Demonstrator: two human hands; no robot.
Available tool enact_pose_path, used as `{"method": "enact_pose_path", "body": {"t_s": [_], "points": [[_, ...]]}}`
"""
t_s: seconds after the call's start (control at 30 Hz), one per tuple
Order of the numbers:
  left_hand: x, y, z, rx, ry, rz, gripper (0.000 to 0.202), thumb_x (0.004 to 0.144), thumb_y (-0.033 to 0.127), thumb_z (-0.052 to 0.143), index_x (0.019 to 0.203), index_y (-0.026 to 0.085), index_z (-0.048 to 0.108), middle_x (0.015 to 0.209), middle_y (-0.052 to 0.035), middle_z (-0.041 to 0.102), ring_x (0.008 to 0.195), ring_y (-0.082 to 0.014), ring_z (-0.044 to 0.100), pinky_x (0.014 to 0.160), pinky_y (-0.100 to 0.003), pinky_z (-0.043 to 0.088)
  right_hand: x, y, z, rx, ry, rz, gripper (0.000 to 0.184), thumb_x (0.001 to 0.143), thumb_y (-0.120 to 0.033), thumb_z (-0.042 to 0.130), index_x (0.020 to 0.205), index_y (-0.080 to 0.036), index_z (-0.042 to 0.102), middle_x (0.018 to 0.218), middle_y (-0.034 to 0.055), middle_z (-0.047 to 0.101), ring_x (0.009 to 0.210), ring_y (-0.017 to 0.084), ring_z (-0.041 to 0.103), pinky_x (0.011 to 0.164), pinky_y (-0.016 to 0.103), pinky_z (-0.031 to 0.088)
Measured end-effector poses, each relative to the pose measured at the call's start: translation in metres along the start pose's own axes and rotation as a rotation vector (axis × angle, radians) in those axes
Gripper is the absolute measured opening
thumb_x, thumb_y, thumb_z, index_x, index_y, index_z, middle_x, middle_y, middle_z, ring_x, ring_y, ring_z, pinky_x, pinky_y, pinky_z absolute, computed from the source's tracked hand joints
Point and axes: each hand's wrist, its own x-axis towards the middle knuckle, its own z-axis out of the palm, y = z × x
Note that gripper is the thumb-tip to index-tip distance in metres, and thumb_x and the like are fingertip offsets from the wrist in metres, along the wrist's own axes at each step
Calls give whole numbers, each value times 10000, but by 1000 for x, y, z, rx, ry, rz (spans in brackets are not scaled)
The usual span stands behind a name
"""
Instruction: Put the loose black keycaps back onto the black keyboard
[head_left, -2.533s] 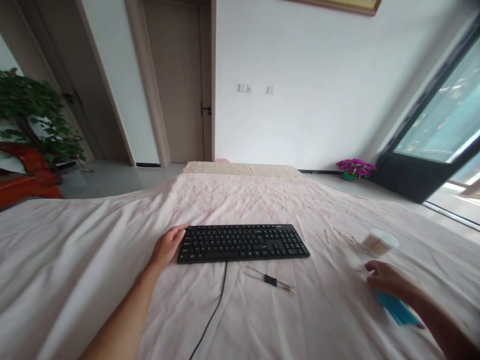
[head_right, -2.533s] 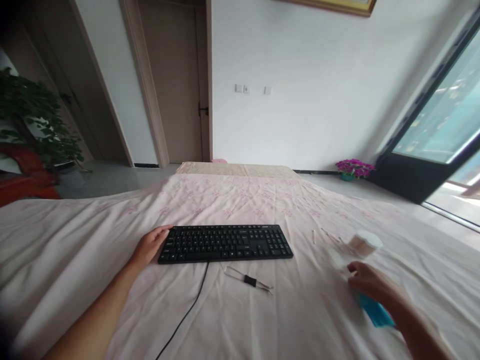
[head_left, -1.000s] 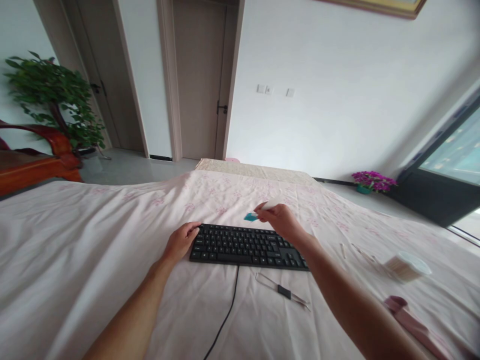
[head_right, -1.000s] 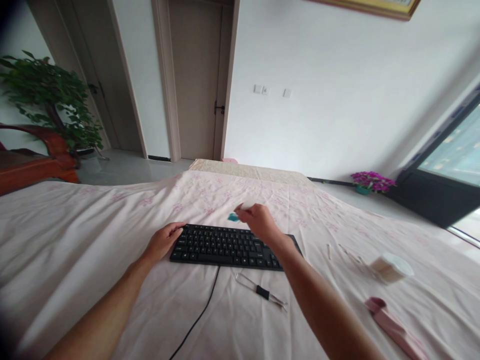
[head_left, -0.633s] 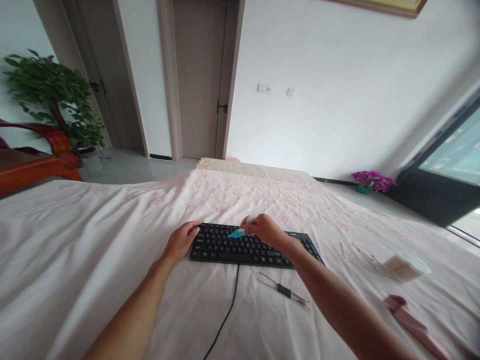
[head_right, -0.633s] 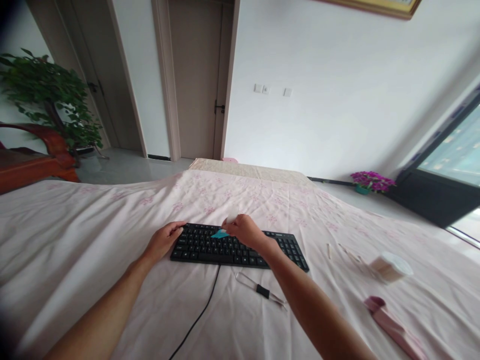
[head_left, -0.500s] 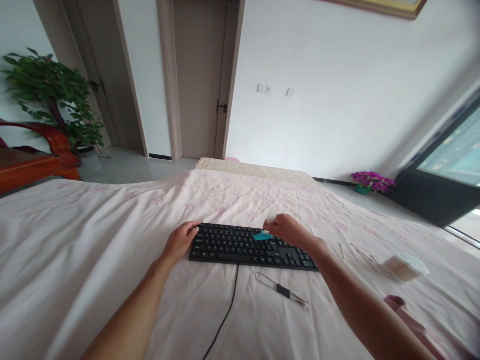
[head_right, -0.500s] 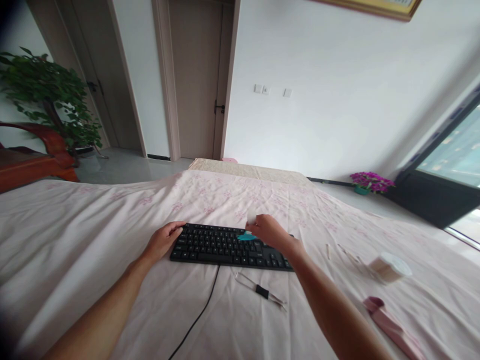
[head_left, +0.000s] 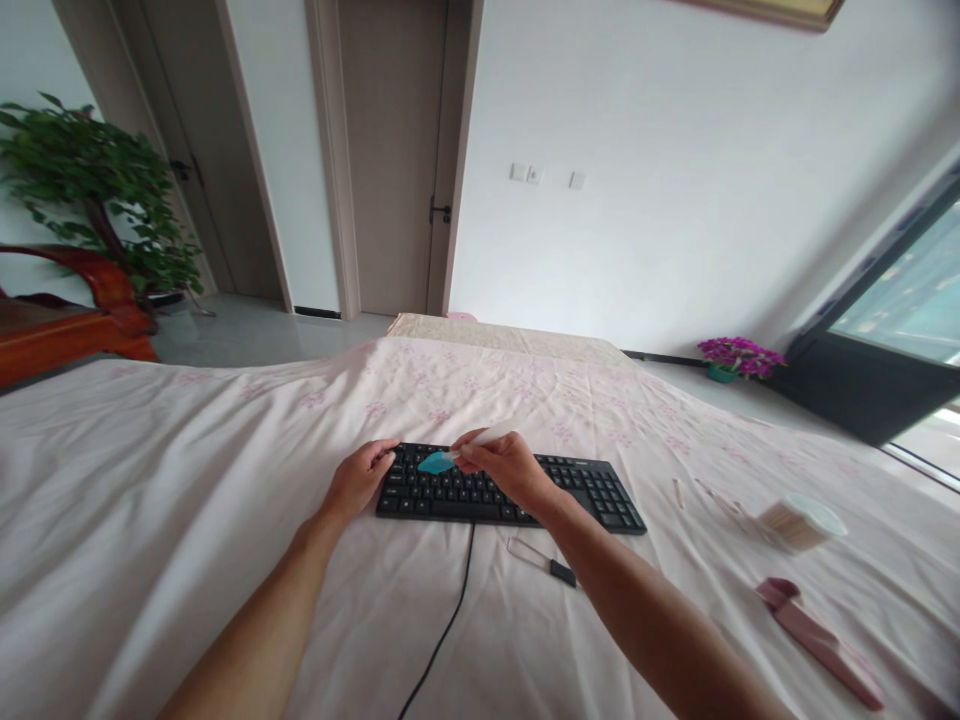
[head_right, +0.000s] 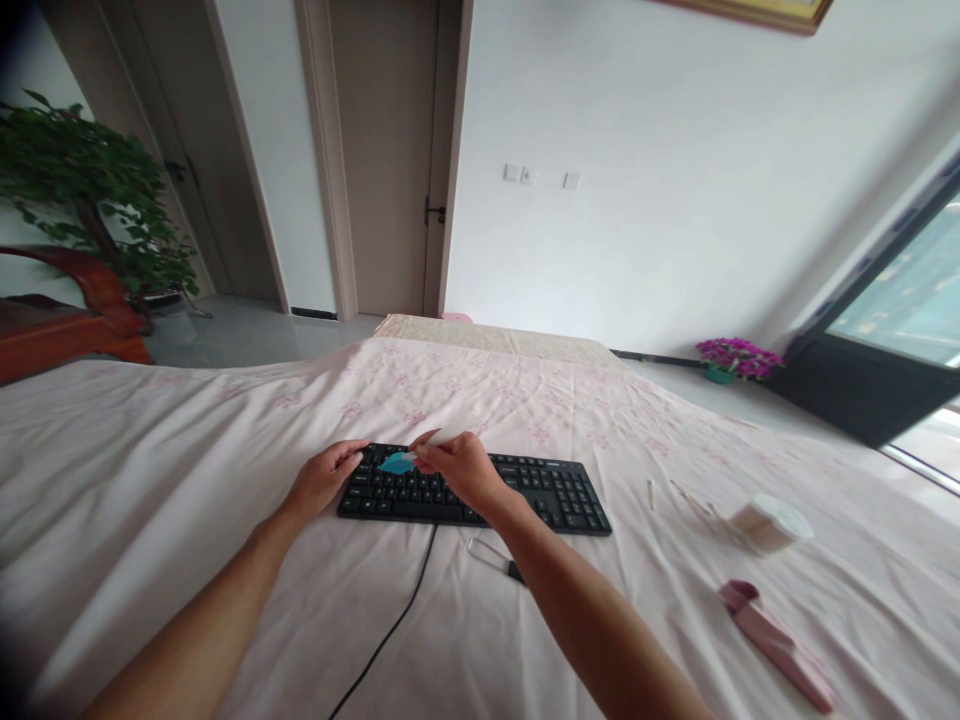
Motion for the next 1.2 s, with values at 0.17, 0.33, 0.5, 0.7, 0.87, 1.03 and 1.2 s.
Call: {"method": "enact_pose_path", "body": {"t_s": [0.17,0.33,0.5,0.7,0.87,1.03,1.2], "points": [[0,1,-1,-23,3,-12,417,857,411,461,1193,241,640,1181,-19,688,1000,-196,655,903,-302,487,-15,-4,-47,-387,-55,69,230,809,-379,592,783,-169,682,648,-1,645,626,142,608,622,245,471],[1,1,0,-18,12,-3,404,858,407,463,1175,238,649,1167,-24,692,1034,-205,645,926,-312,477,-44,-36,-115,-1304,121,141,211,860,-289,541,735,-151,641,715,75,658,727,191,620,647,265,412],[2,-3,1,-6,7,6,394,867,403,458,1178,245,641,1176,-20,687,1058,-205,636,940,-317,473,-54,-44,-100,-1038,219,83,257,860,-352,529,737,-169,660,689,49,650,702,190,615,650,276,423],[1,-2,1,4,6,19,403,868,407,447,1182,239,637,1195,-21,680,1093,-204,624,962,-304,463,-43,-11,-3,-44,52,11,267,774,-435,646,882,-200,710,702,18,670,686,172,620,687,302,498],[1,-4,2,-3,8,19,406,862,407,462,1188,241,639,1189,-11,684,1058,-195,636,943,-292,472,-46,0,0,-280,-43,-48,179,819,-341,583,805,-203,696,683,-10,632,643,135,566,619,249,449],[2,-5,2,-7,6,11,408,857,419,470,1189,258,644,1149,-5,699,976,-189,657,883,-295,496,-68,-29,-63,-925,-44,26,251,863,-312,498,691,-193,637,608,-7,583,593,134,532,567,242,356],[2,-5,1,14,6,1,423,853,432,470,1198,257,640,1138,-11,702,985,-197,657,886,-301,494,-85,-43,-118,-1461,240,213,303,860,-373,504,673,-168,624,664,84,636,627,180,575,546,271,274]]}}
